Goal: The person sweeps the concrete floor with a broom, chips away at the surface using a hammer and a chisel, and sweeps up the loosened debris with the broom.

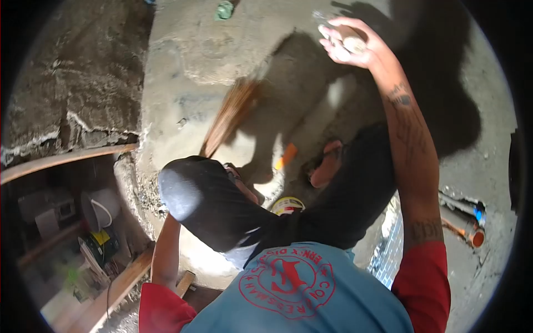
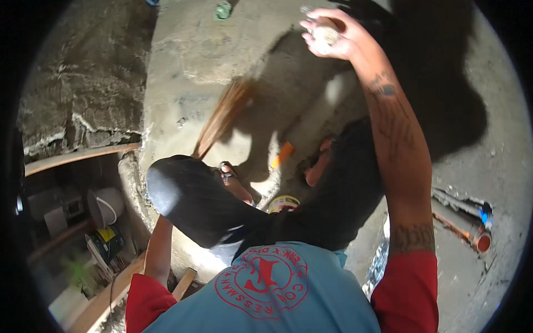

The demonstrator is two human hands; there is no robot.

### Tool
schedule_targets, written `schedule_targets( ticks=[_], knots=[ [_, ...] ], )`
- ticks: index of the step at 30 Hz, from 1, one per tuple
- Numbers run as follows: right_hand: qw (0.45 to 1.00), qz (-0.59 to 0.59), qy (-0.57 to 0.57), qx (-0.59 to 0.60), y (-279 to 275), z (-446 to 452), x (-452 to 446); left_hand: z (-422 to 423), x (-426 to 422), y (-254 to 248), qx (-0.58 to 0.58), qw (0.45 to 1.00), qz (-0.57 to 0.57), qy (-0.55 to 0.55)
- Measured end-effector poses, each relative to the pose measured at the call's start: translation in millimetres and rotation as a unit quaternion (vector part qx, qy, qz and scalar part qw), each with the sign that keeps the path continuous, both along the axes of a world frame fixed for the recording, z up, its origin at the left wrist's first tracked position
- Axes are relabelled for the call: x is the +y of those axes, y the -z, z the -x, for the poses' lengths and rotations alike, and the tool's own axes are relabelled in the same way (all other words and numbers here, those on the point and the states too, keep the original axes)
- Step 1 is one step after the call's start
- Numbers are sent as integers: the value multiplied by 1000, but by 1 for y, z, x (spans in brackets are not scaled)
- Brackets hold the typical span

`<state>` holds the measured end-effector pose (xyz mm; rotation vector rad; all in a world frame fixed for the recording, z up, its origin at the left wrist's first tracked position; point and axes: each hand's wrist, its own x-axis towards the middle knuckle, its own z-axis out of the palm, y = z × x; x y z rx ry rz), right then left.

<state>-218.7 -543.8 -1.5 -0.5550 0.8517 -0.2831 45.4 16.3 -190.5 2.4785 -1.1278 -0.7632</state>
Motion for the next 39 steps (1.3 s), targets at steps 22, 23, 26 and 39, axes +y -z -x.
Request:
schedule_targets(
  ticks=[22, 23, 26, 39],
  knots=[
    [998, 38, 2, -43, 6, 35, -14, -14, -49, -23, -2, 990, -31, 137],
    [999, 31, 3, -36, 5, 37, -16, -8, -44, -39, -3, 991, -13, 130],
    [999, 37, 19, -16, 5, 38, -20, -4, -73, -60, -1, 993, 13, 116],
    [999, 39, 2, -29, 0, 32, -9, -13, -160, 9, 98, 976, -41, 191]
  ],
)
